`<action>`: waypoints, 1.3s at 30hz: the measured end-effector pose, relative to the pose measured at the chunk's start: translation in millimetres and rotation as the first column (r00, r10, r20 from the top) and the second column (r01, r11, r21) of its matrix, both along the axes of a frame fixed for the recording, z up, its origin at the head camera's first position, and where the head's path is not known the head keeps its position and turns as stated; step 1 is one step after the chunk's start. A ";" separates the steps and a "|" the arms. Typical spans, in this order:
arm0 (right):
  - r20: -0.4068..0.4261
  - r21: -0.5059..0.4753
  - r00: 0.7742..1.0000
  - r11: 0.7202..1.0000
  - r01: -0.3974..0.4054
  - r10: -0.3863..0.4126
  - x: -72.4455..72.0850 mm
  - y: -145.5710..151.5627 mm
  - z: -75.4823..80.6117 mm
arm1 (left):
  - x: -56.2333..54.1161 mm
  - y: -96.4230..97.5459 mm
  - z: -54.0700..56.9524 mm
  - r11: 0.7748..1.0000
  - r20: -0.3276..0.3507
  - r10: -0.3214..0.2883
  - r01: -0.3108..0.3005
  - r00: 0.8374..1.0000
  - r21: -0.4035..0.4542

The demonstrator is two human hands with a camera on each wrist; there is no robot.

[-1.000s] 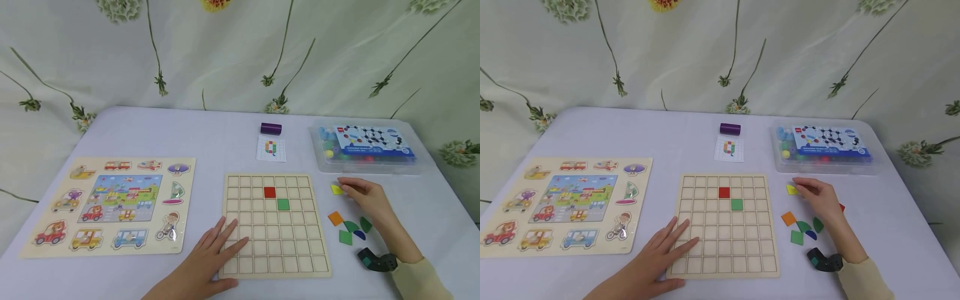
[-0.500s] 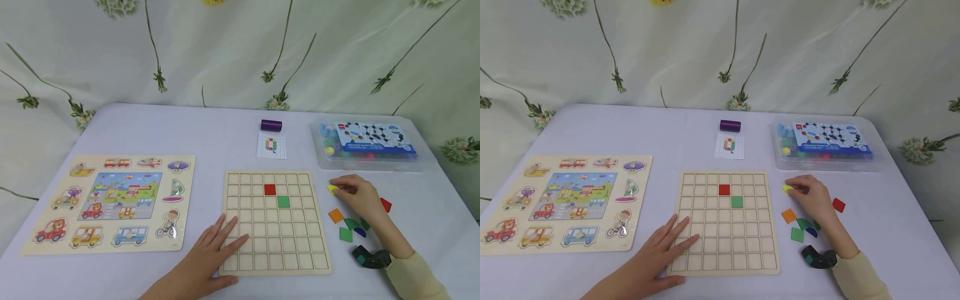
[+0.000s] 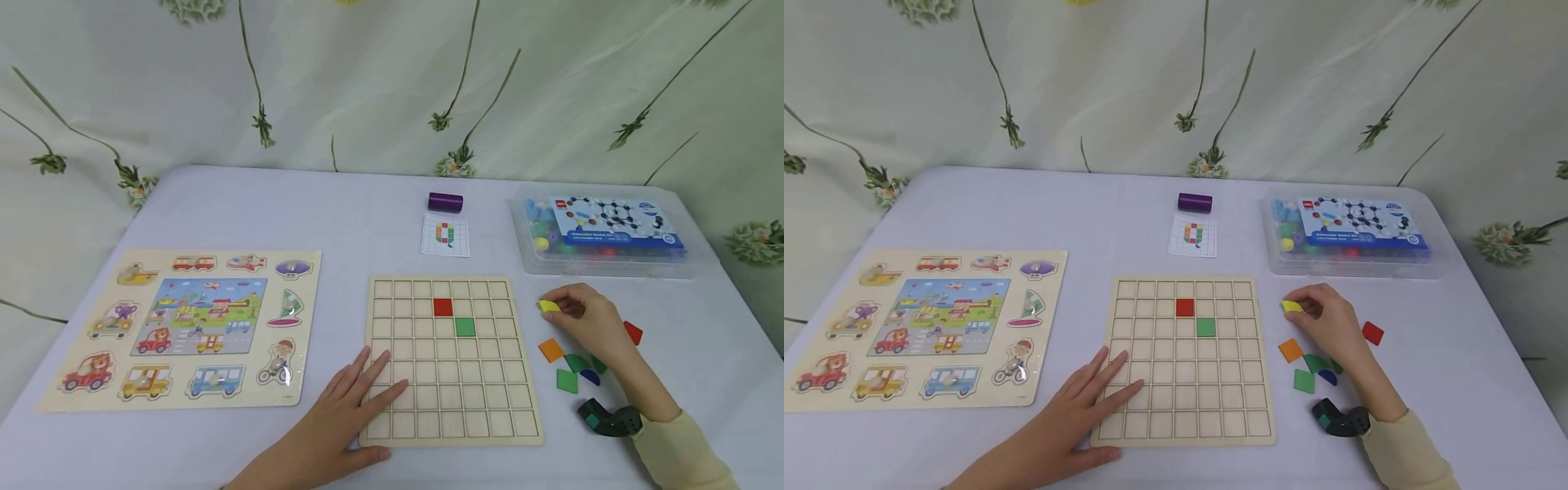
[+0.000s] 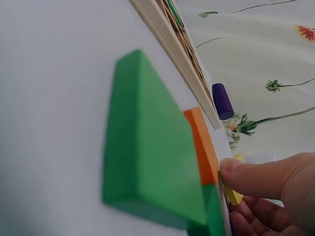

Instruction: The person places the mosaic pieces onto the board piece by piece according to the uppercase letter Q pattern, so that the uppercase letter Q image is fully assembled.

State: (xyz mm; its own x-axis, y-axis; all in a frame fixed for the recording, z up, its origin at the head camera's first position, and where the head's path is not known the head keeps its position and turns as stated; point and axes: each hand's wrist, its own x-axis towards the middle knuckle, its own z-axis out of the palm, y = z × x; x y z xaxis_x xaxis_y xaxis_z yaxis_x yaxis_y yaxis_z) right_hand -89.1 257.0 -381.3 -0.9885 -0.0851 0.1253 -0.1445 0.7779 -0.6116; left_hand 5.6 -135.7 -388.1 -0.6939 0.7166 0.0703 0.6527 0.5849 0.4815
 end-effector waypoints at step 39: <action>0.055 -0.279 0.956 0.924 -0.263 0.289 -26.1 -91.1 3.4 | 0.7 -0.3 1.3 1.000 0.027 0.009 -0.009 1.000 -0.004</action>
